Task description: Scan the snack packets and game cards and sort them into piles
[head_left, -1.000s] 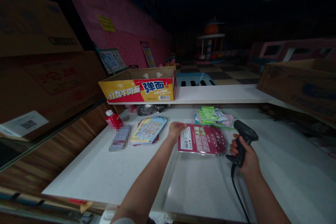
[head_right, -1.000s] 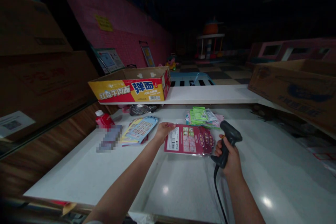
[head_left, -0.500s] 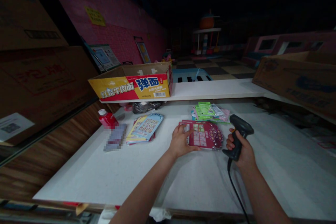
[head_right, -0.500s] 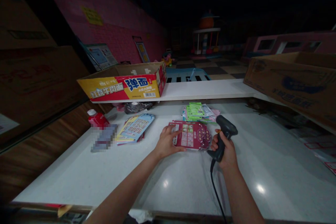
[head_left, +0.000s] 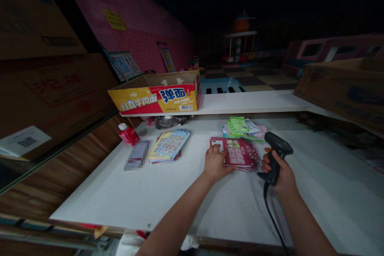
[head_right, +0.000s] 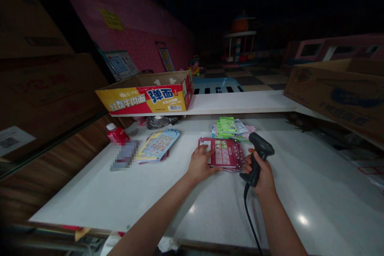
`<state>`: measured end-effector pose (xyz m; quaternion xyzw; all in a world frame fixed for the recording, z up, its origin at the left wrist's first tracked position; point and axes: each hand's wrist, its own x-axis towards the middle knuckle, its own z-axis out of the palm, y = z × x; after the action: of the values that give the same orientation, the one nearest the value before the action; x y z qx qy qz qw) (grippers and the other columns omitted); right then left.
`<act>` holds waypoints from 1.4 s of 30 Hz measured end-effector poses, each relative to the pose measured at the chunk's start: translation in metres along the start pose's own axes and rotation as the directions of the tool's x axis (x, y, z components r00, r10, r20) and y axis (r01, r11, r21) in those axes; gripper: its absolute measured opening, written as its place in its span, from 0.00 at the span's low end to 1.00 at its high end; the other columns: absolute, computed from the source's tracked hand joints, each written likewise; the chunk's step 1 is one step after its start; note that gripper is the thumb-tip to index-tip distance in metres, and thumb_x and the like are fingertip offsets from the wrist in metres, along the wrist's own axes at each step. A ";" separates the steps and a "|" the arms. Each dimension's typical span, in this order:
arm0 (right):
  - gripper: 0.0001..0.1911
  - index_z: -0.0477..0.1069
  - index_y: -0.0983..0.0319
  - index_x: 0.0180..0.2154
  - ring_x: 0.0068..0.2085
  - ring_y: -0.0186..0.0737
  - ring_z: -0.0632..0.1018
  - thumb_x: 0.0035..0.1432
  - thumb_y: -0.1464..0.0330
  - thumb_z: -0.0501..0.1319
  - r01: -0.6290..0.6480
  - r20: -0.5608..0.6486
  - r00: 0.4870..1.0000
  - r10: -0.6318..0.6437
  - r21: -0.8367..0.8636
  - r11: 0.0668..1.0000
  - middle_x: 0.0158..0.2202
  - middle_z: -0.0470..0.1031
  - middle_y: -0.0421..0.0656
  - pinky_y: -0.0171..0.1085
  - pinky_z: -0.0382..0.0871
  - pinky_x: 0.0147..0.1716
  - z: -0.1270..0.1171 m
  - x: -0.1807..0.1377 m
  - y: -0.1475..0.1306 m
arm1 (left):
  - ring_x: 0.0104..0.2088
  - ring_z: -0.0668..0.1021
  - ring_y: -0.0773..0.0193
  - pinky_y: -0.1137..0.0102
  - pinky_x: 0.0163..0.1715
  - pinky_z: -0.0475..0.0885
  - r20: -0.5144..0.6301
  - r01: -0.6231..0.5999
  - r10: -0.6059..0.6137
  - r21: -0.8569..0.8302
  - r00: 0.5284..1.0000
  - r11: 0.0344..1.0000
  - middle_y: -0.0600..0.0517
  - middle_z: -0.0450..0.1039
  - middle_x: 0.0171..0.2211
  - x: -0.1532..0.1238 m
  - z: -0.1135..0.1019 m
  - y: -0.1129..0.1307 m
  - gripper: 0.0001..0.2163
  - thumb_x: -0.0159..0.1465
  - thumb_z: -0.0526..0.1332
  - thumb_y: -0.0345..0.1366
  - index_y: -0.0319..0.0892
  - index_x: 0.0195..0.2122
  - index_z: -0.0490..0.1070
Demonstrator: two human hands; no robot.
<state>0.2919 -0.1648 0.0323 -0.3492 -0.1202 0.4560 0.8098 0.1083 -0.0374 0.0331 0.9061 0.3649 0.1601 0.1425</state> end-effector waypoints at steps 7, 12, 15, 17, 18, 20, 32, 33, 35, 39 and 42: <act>0.17 0.75 0.61 0.35 0.18 0.27 0.65 0.44 0.62 0.75 -0.039 0.015 0.999 0.039 -0.024 0.999 0.20 0.66 0.35 0.26 0.61 0.14 -0.003 -0.001 0.003 | 0.50 0.72 0.50 0.59 0.54 0.65 -0.217 0.204 -0.190 0.045 0.957 0.978 0.41 0.71 0.47 -0.002 -0.042 -0.064 0.16 0.63 0.60 0.41 0.41 0.50 0.75; 0.17 0.76 0.61 0.35 0.18 0.28 0.65 0.43 0.62 0.75 -0.067 0.015 0.998 0.068 -0.054 0.996 0.21 0.66 0.36 0.27 0.62 0.14 -0.006 -0.002 0.004 | 0.54 0.69 0.42 0.54 0.51 0.64 -0.325 0.580 -0.502 0.216 0.801 0.786 0.36 0.69 0.51 -0.013 -0.088 -0.117 0.18 0.61 0.61 0.40 0.41 0.51 0.72; 0.19 0.76 0.62 0.35 0.18 0.28 0.65 0.41 0.62 0.75 -0.062 0.005 0.998 0.062 -0.083 0.995 0.21 0.66 0.36 0.28 0.62 0.14 -0.006 -0.002 0.005 | 0.56 0.67 0.36 0.51 0.49 0.64 -0.281 0.727 -0.672 0.223 0.686 0.649 0.32 0.67 0.54 -0.022 -0.102 -0.135 0.27 0.55 0.66 0.49 0.40 0.53 0.69; 0.20 0.76 0.63 0.35 0.18 0.28 0.65 0.40 0.61 0.76 -0.064 -0.007 0.998 0.063 -0.089 0.994 0.20 0.65 0.36 0.28 0.62 0.14 -0.006 -0.002 0.006 | 0.56 0.67 0.36 0.51 0.49 0.64 -0.240 0.759 -0.719 0.211 0.652 0.617 0.31 0.67 0.55 -0.027 -0.105 -0.141 0.33 0.51 0.68 0.53 0.40 0.54 0.67; 0.21 0.76 0.63 0.35 0.18 0.28 0.65 0.39 0.61 0.76 -0.069 -0.009 0.998 0.068 -0.088 0.994 0.20 0.65 0.36 0.27 0.61 0.14 -0.006 -0.002 0.006 | 0.56 0.67 0.36 0.52 0.49 0.64 -0.242 0.763 -0.724 0.205 0.646 0.612 0.30 0.67 0.54 -0.029 -0.105 -0.143 0.34 0.50 0.68 0.54 0.40 0.54 0.67; 0.20 0.76 0.63 0.35 0.18 0.27 0.65 0.39 0.62 0.76 -0.080 -0.011 0.997 0.080 -0.081 0.993 0.20 0.65 0.36 0.27 0.61 0.14 -0.006 -0.002 0.007 | 0.55 0.68 0.36 0.53 0.48 0.64 -0.295 0.763 -0.705 0.201 0.645 0.615 0.30 0.67 0.53 -0.031 -0.103 -0.144 0.35 0.50 0.69 0.55 0.38 0.54 0.66; 0.17 0.72 0.60 0.30 0.17 0.28 0.64 0.40 0.61 0.75 -0.076 0.003 0.997 0.077 -0.104 0.992 0.20 0.65 0.36 0.28 0.61 0.13 0.003 -0.006 0.005 | 0.27 0.78 0.59 0.69 0.27 0.71 -0.023 0.530 -0.775 -0.717 0.631 0.453 0.53 0.70 0.19 -0.033 -0.118 -0.161 0.14 0.46 0.72 0.35 0.42 0.22 0.65; 0.18 0.72 0.61 0.30 0.17 0.28 0.64 0.40 0.61 0.76 -0.079 0.008 0.997 0.080 -0.103 0.992 0.20 0.65 0.36 0.28 0.61 0.13 0.003 -0.007 0.005 | 0.25 0.78 0.61 0.70 0.25 0.71 0.066 0.482 -0.743 -0.798 0.666 0.362 0.53 0.71 0.19 -0.035 -0.116 -0.159 0.15 0.45 0.73 0.35 0.41 0.22 0.65; 0.18 0.71 0.61 0.30 0.17 0.28 0.65 0.41 0.62 0.76 -0.084 0.020 0.996 0.087 -0.101 0.991 0.20 0.66 0.36 0.28 0.61 0.13 0.004 -0.007 0.006 | 0.24 0.78 0.63 0.70 0.23 0.73 0.185 0.403 -0.635 -0.889 0.750 0.217 0.50 0.74 0.22 -0.040 -0.109 -0.150 0.16 0.44 0.75 0.36 0.40 0.23 0.66; 0.18 0.72 0.61 0.32 0.17 0.28 0.65 0.42 0.62 0.75 -0.085 0.071 0.993 0.094 -0.121 0.989 0.20 0.67 0.36 0.28 0.60 0.13 0.004 -0.008 0.008 | 0.27 0.79 0.63 0.68 0.28 0.77 0.142 0.262 -0.523 -0.951 0.840 0.163 0.51 0.76 0.27 -0.046 -0.088 -0.129 0.21 0.39 0.77 0.38 0.40 0.27 0.67; 0.17 0.72 0.61 0.32 0.16 0.29 0.65 0.44 0.61 0.75 -0.112 0.139 0.981 0.137 -0.178 0.978 0.20 0.68 0.37 0.28 0.60 0.13 0.002 -0.007 0.009 | 0.26 0.78 0.65 0.70 0.27 0.74 -0.007 0.177 -0.543 -0.942 0.840 0.285 0.53 0.75 0.26 -0.038 -0.065 -0.117 0.21 0.42 0.76 0.43 0.41 0.29 0.67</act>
<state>0.2807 -0.1667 0.0288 -0.3881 -0.1970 0.5192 0.7355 -0.0156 0.0258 0.0407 0.5216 0.4294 0.4447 0.5881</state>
